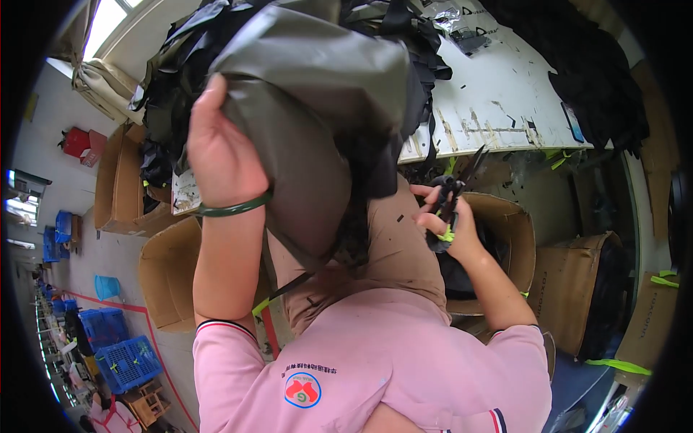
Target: Trimming excess material and threads from fabric outdoor gear using scissors.
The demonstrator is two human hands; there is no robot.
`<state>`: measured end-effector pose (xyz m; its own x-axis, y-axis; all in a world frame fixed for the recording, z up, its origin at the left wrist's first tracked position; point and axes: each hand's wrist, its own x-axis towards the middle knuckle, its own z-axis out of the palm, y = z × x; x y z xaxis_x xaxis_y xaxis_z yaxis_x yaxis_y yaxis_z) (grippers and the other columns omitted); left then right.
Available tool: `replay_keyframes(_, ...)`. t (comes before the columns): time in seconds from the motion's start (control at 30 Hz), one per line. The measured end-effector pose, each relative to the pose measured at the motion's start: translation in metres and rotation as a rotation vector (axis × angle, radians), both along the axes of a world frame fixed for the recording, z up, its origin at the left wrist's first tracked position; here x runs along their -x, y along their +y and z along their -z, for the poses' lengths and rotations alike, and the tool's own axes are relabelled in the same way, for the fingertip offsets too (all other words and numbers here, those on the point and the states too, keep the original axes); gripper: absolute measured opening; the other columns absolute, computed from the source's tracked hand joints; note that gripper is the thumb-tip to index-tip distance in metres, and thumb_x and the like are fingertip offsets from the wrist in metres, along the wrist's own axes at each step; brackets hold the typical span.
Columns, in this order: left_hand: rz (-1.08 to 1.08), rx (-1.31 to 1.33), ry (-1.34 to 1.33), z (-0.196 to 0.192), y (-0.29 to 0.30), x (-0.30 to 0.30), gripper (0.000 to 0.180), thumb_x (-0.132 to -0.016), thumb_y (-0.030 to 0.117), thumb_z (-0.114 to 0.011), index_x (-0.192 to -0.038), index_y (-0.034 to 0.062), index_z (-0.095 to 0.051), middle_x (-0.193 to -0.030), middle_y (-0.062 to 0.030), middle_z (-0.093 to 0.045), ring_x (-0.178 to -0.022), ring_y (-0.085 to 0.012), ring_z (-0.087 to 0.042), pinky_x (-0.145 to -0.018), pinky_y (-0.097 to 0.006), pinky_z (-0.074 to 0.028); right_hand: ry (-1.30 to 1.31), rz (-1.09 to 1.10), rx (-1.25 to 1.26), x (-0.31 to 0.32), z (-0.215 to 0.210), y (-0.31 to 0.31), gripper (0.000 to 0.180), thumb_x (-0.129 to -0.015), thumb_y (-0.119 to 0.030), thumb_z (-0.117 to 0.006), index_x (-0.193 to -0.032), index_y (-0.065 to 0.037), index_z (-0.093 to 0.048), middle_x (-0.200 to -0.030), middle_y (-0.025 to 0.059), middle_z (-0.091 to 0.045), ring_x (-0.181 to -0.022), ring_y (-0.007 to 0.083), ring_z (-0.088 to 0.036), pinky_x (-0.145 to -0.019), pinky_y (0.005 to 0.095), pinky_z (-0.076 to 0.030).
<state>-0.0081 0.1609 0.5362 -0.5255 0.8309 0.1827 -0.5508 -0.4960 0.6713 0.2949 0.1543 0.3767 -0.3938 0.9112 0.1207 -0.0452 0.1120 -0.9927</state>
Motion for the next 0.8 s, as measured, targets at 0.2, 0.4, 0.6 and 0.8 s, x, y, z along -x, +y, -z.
replay_keyframes(0.2,0.565,-0.464,-0.105,-0.053,-0.080,0.033,0.039,-0.102,0.021,-0.040,-0.129,-0.0033,-0.053,-0.133,-0.0165,-0.057,-0.125,-0.0287,-0.052,-0.109,-0.042,-0.035,0.378,0.007,0.118,0.098,0.024,0.004,0.030,-0.081,-0.003,-0.074,-0.102,-0.009,-0.053,-0.099,0.0078,-0.064,-0.083,0.0095,-0.060,-0.073,0.0237,-0.048)
replay_keyframes(0.4,0.008,-0.133,-0.156,0.055,-0.184,0.071,0.040,-0.101,0.021,-0.041,-0.132,-0.0031,-0.050,-0.138,-0.0164,-0.052,-0.127,-0.0304,-0.050,-0.109,-0.047,-0.037,0.400,-0.173,0.516,0.083,-0.025,0.002,0.022,-0.080,-0.004,-0.071,-0.085,-0.011,-0.052,-0.084,0.0091,-0.068,-0.063,0.0100,-0.058,-0.053,0.0198,-0.040)
replay_keyframes(0.6,-0.536,0.846,-0.776,0.317,-0.337,0.065,0.026,-0.092,0.019,-0.050,-0.114,0.0067,-0.058,-0.118,-0.0133,-0.063,-0.110,-0.0306,-0.057,-0.095,-0.049,-0.048,-0.045,-0.095,0.317,0.049,0.032,-0.008,0.028,-0.084,-0.011,-0.075,-0.098,-0.002,-0.054,-0.091,0.0077,-0.067,-0.069,0.0091,-0.059,-0.065,0.0238,-0.050)
replay_keyframes(0.8,-0.746,1.348,0.031,0.339,-0.365,0.058,0.020,-0.090,0.007,-0.059,-0.107,0.0027,-0.050,-0.098,-0.0058,-0.054,-0.094,-0.0145,-0.053,-0.077,-0.034,-0.048,-0.665,0.041,0.031,0.095,0.106,-0.039,0.049,-0.076,-0.025,-0.081,-0.104,0.002,-0.052,-0.085,0.0186,-0.066,-0.080,0.0338,-0.066,-0.072,0.0396,-0.050)
